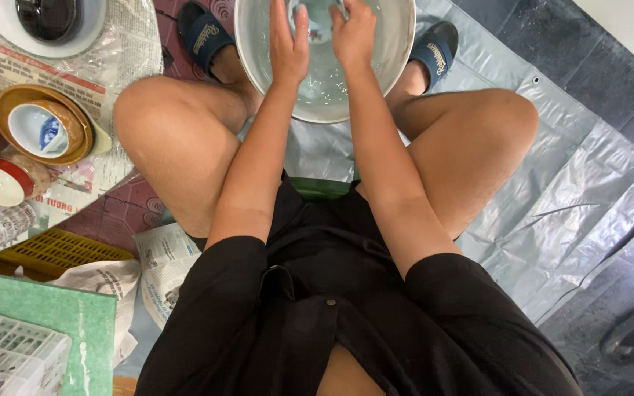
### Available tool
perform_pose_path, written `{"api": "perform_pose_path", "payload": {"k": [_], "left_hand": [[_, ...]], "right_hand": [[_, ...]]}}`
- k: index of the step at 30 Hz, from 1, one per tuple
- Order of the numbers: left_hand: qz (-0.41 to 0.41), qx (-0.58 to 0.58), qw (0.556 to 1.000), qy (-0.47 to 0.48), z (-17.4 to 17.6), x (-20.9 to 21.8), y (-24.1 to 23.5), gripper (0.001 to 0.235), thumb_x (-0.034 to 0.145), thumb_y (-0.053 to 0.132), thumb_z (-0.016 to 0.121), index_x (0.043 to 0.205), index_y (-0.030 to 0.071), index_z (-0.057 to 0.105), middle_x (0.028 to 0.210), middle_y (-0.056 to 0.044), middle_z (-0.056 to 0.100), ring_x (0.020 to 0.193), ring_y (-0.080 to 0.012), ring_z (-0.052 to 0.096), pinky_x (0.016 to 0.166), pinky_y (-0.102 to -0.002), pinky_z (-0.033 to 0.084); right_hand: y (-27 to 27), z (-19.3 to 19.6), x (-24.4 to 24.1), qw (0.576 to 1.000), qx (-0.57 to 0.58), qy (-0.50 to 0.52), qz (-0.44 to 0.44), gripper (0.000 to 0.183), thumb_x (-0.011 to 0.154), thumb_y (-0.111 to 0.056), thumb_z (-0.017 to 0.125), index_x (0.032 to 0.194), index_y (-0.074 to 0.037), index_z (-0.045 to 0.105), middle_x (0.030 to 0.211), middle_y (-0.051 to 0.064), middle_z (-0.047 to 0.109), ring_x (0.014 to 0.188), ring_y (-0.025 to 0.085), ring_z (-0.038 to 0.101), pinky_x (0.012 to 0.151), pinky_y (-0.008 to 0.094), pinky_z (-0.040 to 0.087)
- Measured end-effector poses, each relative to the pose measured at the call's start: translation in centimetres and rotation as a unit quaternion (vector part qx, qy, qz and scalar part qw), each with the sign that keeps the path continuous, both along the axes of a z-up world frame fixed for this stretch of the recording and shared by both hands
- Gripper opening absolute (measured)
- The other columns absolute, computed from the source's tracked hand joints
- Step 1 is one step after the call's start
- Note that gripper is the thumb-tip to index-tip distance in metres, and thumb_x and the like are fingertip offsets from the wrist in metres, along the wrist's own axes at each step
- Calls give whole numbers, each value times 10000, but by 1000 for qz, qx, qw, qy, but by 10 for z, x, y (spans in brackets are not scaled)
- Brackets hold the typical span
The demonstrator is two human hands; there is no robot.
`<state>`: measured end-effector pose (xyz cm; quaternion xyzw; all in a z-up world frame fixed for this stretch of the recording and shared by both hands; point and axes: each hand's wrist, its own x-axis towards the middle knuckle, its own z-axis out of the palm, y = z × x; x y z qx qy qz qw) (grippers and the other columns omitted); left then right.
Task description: The person sits cross-legged and washes various ceramic dishes, including plates, bowls, and cups, in a white bucket filled with water. They scrub each item by hand and place the cleaned items onto a nearby surface covered with newspaper.
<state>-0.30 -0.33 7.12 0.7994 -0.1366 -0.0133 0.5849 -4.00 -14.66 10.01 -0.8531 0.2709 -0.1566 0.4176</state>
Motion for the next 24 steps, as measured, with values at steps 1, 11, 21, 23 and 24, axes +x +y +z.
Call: {"api": "perform_pose_path", "payload": {"k": [1,11,21,23,24], "left_hand": [[0,-3,1000,15,-1,2,0,584,1105,334,542,1547,-17,393,1535,-222,512,1453,-374,494,1235,-403,379],[-4,-4,1000,11,-3,5,-2,531,1142,317,460,1556,-9,388,1580,-219,475,1501,-374,445,1263,-407,339],[0,-16,1000,25,3,2,-2,517,1146,315,413,1556,1,395,1568,-211,490,1487,-367,459,1248,-406,350],[3,-16,1000,27,2,6,-2,521,1146,322,408,1553,-3,398,1566,-213,493,1487,-366,460,1248,-405,353],[4,-11,999,30,0,7,-3,523,1147,326,405,1551,-5,400,1565,-212,496,1486,-364,463,1247,-403,357]], "right_hand": [[-3,1,2,999,3,36,-6,178,884,-89,779,1010,16,709,926,262,693,893,473,653,775,437,557],[5,-3,-1,998,-13,-59,-25,240,880,-52,734,1119,-26,721,999,217,747,967,449,681,810,448,558],[13,1,-13,989,-27,-146,1,386,878,90,616,1217,-63,721,1237,188,720,1146,384,697,985,381,551],[14,1,-10,981,-35,-188,8,431,861,129,586,1225,-61,718,1264,188,709,1169,390,692,1005,376,545],[15,1,-10,978,-30,-207,6,437,863,137,581,1226,-64,719,1265,181,710,1176,387,697,1013,372,545]]}}
